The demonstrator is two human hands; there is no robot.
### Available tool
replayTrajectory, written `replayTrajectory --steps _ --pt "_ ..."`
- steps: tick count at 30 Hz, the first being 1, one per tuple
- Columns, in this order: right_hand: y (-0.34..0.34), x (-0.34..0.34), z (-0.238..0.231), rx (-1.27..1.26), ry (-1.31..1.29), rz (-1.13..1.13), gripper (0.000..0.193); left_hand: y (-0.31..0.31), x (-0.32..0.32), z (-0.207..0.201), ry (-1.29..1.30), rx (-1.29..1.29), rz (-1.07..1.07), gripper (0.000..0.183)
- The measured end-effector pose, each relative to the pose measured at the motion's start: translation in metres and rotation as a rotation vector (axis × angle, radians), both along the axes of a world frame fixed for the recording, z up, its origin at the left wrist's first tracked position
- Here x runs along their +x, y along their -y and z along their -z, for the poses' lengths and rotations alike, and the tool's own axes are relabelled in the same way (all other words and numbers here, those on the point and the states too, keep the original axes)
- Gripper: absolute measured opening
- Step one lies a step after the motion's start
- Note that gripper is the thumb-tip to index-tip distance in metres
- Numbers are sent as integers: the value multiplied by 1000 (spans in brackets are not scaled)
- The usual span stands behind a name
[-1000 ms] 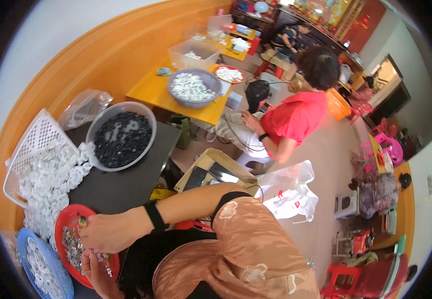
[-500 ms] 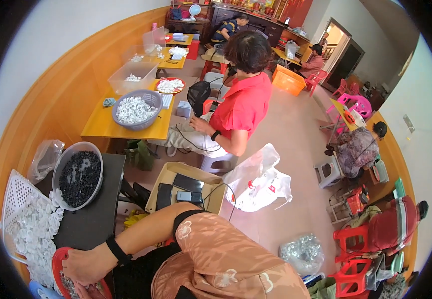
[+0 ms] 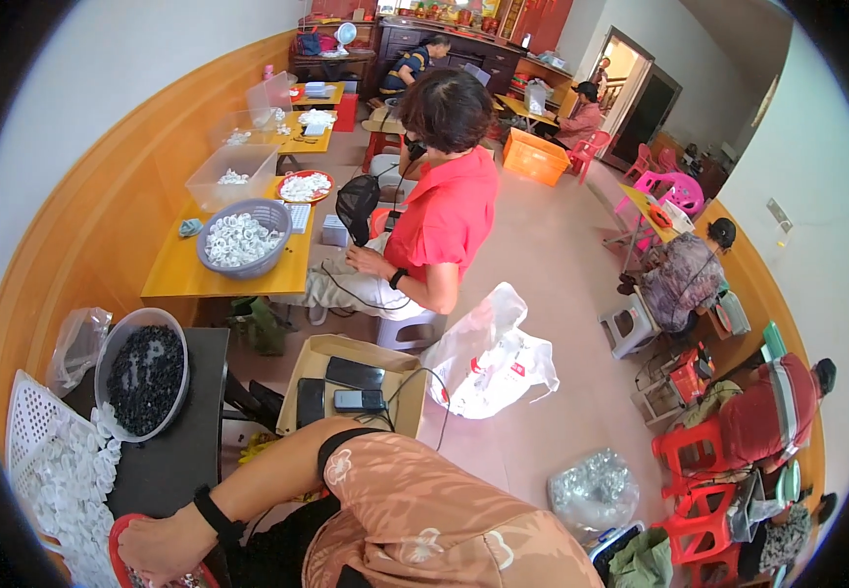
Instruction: Manually assembling small metal components into white plastic caps at a workbench.
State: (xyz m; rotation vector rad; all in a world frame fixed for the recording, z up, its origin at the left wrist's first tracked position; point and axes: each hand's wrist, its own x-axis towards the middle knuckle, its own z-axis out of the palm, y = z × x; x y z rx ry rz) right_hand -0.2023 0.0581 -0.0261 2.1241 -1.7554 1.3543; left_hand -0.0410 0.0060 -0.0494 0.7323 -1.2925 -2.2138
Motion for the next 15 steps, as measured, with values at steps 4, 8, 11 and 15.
replayTrajectory --steps 4,8,11,15 --pt "9 3 3 -35 60 -3 28 -18 -12 -28 13 -132 -63 46" --pt "19 26 16 -46 333 12 28 16 -7 -2 -706 221 427 49" --pt "21 26 22 1 572 -45 20 -6 -9 -10 5 -262 -162 50" --pt "12 34 11 5 667 -69 7 4 0 2 -48 -399 -156 54"
